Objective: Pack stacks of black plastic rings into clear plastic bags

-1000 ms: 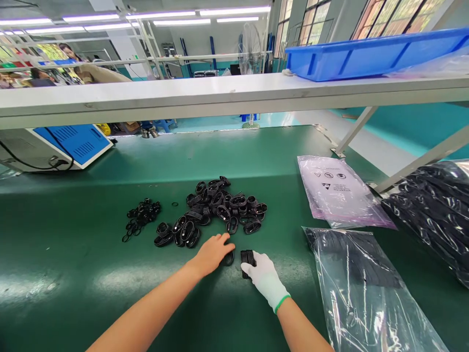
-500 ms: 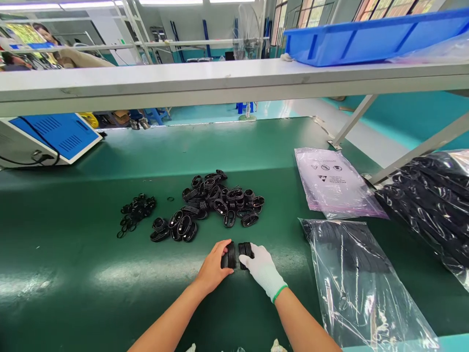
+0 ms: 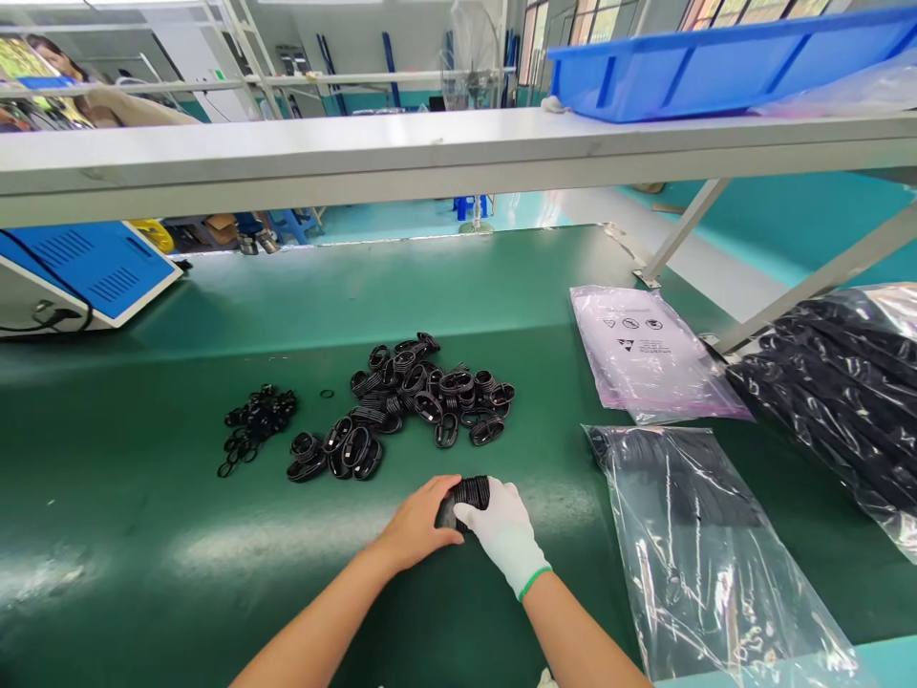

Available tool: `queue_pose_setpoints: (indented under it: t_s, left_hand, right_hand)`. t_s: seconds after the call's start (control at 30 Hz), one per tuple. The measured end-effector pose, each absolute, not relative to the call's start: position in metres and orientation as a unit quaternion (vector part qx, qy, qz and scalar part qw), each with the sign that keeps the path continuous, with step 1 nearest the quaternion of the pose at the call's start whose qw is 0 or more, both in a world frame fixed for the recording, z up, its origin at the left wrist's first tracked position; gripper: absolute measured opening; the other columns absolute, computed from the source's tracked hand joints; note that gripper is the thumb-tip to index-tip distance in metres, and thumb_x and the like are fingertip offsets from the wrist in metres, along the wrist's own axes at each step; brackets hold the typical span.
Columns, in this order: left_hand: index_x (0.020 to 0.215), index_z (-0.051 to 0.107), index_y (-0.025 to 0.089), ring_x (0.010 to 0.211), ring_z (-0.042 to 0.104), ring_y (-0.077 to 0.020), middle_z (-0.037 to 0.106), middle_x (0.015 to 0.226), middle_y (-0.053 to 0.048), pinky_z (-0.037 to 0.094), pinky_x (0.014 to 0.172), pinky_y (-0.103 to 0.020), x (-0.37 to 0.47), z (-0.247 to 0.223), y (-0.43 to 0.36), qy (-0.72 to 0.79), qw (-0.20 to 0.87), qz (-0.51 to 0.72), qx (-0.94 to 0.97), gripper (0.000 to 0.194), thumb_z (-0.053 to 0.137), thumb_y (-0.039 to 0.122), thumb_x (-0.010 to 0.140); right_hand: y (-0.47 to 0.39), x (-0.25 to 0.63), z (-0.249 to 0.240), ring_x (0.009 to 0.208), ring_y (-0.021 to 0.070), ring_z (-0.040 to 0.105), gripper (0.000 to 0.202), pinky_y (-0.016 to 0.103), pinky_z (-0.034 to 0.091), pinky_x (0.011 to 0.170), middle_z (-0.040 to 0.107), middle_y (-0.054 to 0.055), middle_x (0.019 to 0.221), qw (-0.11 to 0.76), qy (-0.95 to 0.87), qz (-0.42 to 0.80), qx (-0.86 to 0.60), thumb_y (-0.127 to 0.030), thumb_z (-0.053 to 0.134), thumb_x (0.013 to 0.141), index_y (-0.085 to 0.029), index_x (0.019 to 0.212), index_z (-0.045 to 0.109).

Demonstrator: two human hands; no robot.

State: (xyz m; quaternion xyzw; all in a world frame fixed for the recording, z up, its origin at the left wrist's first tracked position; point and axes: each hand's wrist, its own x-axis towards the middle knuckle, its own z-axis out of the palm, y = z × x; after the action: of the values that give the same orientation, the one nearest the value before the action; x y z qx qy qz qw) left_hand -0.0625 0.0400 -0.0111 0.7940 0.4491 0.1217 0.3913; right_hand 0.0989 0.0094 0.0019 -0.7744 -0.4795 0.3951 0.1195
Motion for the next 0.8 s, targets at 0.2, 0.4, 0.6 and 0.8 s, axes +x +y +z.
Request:
queue_pose_setpoints:
  t_s: [0.2, 0.4, 0.6, 0.8]
  left_hand:
    - [0.096, 0.058, 0.023, 0.108, 0.043, -0.0206, 0.053, 0.108, -0.007, 0.034, 0.093, -0.036, -0.057, 0.012, 0.115, 0.457, 0.225, 0.064, 0.858, 0.033, 0.037, 0.005, 0.079]
    - [0.079, 0.06, 0.023, 0.099, 0.048, -0.0192, 0.056, 0.099, -0.005, 0.036, 0.088, -0.034, -0.057, 0.023, 0.115, 0.453, 0.253, 0.067, 0.852, 0.013, 0.047, 0.022, 0.08]
    - [0.062, 0.05, 0.018, 0.044, 0.047, -0.0099, 0.047, 0.046, 0.004, 0.04, 0.047, -0.023, -0.069, 0.011, 0.057, 0.573, 0.573, 0.119, 0.574, 0.023, 0.051, 0.038, 0.074]
    - [0.064, 0.05, 0.017, 0.036, 0.044, -0.0081, 0.047, 0.04, 0.005, 0.038, 0.041, -0.02, -0.051, -0.018, 0.039, 0.607, 0.576, 0.173, 0.519, 0.022, 0.049, 0.037, 0.074]
  right_hand:
    - [0.011, 0.096, 0.003, 0.082, 0.018, 0.055, 0.035, 0.026, 0.041, 0.071, 0.053, 0.006, 0.092, 0.108, -0.461, 0.412, -0.778, -0.039, 0.058, 0.064, -0.022, 0.094, 0.058]
    - [0.01, 0.097, 0.001, 0.08, 0.0176, 0.055, 0.035, 0.027, 0.042, 0.069, 0.052, 0.006, 0.092, 0.11, -0.457, 0.407, -0.783, -0.041, 0.058, 0.064, -0.023, 0.094, 0.058]
    - [0.009, 0.098, 0.003, 0.082, 0.0182, 0.055, 0.034, 0.027, 0.041, 0.072, 0.054, 0.006, 0.09, 0.123, -0.471, 0.405, -0.774, -0.041, 0.057, 0.065, -0.022, 0.093, 0.058]
    - [0.008, 0.098, 0.006, 0.084, 0.0188, 0.054, 0.035, 0.028, 0.041, 0.071, 0.054, 0.006, 0.091, 0.118, -0.477, 0.403, -0.772, -0.043, 0.056, 0.066, -0.022, 0.095, 0.058]
